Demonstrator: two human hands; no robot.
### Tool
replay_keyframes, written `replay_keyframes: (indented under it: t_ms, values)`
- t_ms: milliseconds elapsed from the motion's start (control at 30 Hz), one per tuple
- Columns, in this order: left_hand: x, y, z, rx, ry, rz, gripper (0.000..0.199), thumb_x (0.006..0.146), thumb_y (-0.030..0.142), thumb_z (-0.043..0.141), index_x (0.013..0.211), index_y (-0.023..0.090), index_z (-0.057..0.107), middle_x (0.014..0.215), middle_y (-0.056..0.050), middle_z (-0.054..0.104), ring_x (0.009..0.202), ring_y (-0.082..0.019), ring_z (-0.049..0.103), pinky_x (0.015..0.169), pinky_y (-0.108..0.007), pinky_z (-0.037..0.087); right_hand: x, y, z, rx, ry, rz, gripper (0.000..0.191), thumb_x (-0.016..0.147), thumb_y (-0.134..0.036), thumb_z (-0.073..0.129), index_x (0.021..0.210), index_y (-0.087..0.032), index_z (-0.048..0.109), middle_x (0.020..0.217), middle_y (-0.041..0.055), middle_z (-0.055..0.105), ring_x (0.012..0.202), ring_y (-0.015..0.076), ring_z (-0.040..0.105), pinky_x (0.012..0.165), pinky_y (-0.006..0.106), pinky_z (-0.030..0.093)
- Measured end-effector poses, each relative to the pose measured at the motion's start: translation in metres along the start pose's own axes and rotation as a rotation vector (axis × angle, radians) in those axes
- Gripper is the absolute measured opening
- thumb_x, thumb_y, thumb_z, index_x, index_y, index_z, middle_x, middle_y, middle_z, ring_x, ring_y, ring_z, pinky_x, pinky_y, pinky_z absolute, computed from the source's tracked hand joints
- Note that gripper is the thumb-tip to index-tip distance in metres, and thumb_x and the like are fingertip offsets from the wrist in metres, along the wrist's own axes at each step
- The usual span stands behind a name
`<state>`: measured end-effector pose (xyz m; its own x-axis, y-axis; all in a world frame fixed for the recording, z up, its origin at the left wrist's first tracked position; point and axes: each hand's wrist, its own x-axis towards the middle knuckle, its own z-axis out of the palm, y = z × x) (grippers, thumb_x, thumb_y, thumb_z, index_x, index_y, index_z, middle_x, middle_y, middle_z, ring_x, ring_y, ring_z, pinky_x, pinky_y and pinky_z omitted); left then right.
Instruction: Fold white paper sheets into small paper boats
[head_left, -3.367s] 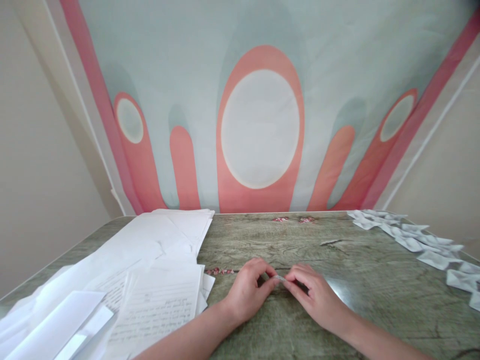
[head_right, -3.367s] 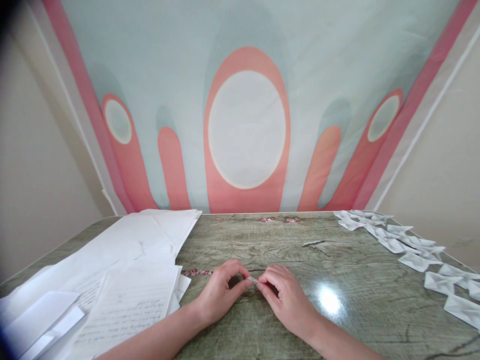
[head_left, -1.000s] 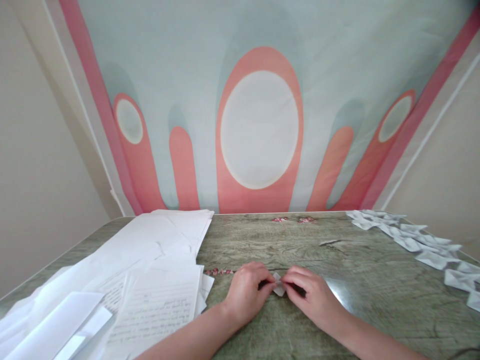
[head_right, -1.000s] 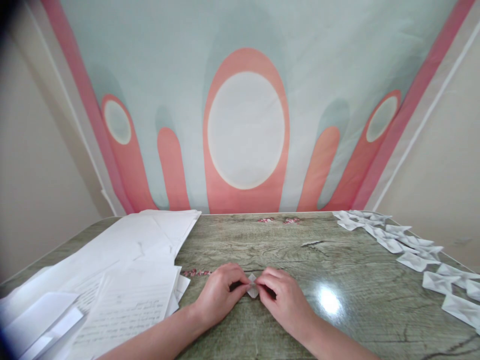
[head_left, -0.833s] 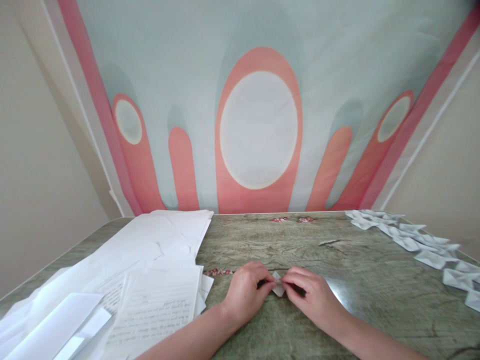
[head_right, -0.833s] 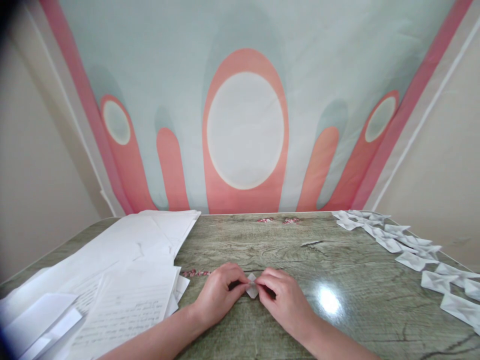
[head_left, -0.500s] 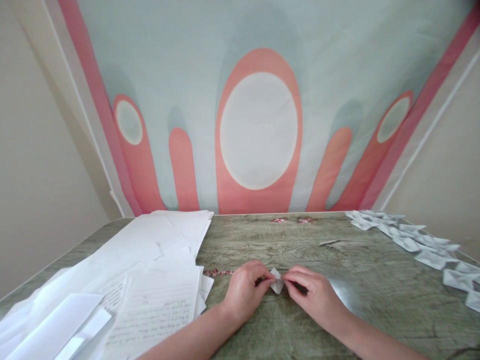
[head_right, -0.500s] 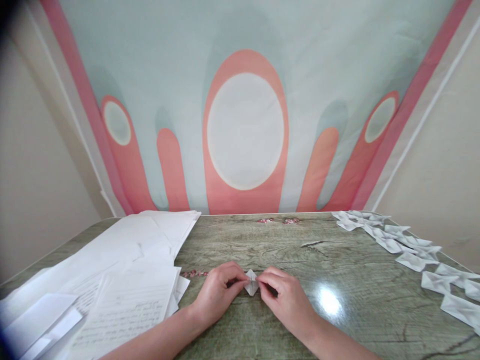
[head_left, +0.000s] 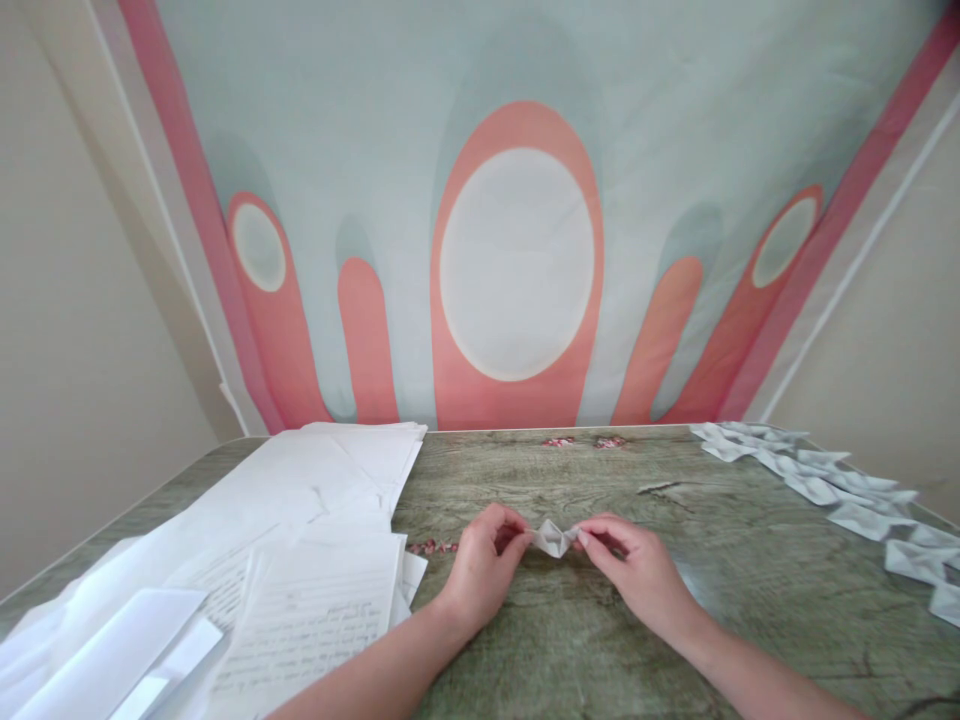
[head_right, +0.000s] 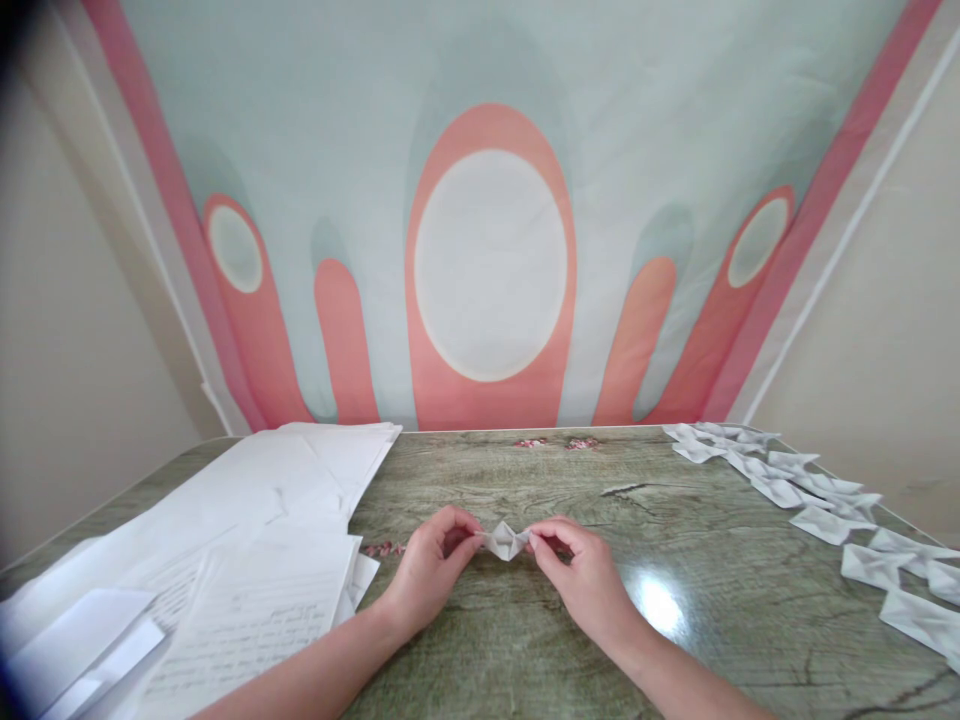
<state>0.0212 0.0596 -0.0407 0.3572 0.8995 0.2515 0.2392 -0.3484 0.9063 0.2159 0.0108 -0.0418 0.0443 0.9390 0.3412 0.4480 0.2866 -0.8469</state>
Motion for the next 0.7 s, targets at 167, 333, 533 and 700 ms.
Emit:
replay_keyframes:
  t_ms: [167, 333, 533, 700]
  values:
    - [0.003, -0.007, 0.001, -0.144, -0.011, -0.050, 0.008, 0.079, 0.024, 0.056, 0.080, 0.016, 0.053, 0.073, -0.001, 0.061, 0.069, -0.014, 0.059, 0.064, -0.024, 0.045, 0.002, 0.006, -0.002, 0.096, 0.000, 0.099, 0.023, 0.081, -0.038, 0.053, 0.085, -0.019, 0.065, 0.081, 0.0044, 0.068, 0.078, 0.0191, 0.063, 0.072, 0.029, 0.049]
    - [0.005, -0.009, 0.002, -0.261, -0.003, -0.085, 0.013, 0.078, 0.028, 0.058, 0.079, 0.016, 0.052, 0.071, 0.000, 0.061, 0.070, -0.015, 0.061, 0.067, -0.025, 0.046, 0.002, 0.004, -0.002, 0.132, -0.043, 0.162, 0.025, 0.082, -0.041, 0.052, 0.085, -0.018, 0.061, 0.081, 0.0042, 0.068, 0.079, 0.0188, 0.063, 0.073, 0.029, 0.048]
    - [0.000, 0.000, 0.003, -0.112, -0.014, -0.019, 0.006, 0.078, 0.021, 0.057, 0.078, 0.016, 0.055, 0.073, -0.001, 0.060, 0.070, -0.014, 0.058, 0.066, -0.024, 0.045, -0.002, -0.002, 0.002, 0.068, -0.083, 0.066, 0.019, 0.080, -0.036, 0.055, 0.087, -0.018, 0.058, 0.075, 0.0017, 0.063, 0.070, 0.0155, 0.060, 0.065, 0.026, 0.047]
    - [-0.004, 0.005, 0.002, -0.003, -0.029, 0.036, 0.003, 0.077, 0.016, 0.055, 0.079, 0.017, 0.057, 0.078, -0.002, 0.060, 0.074, -0.014, 0.057, 0.068, -0.024, 0.045, -0.003, -0.005, 0.000, -0.016, -0.105, -0.041, 0.019, 0.080, -0.032, 0.056, 0.091, -0.020, 0.065, 0.085, 0.0039, 0.062, 0.069, 0.0146, 0.058, 0.061, 0.025, 0.046]
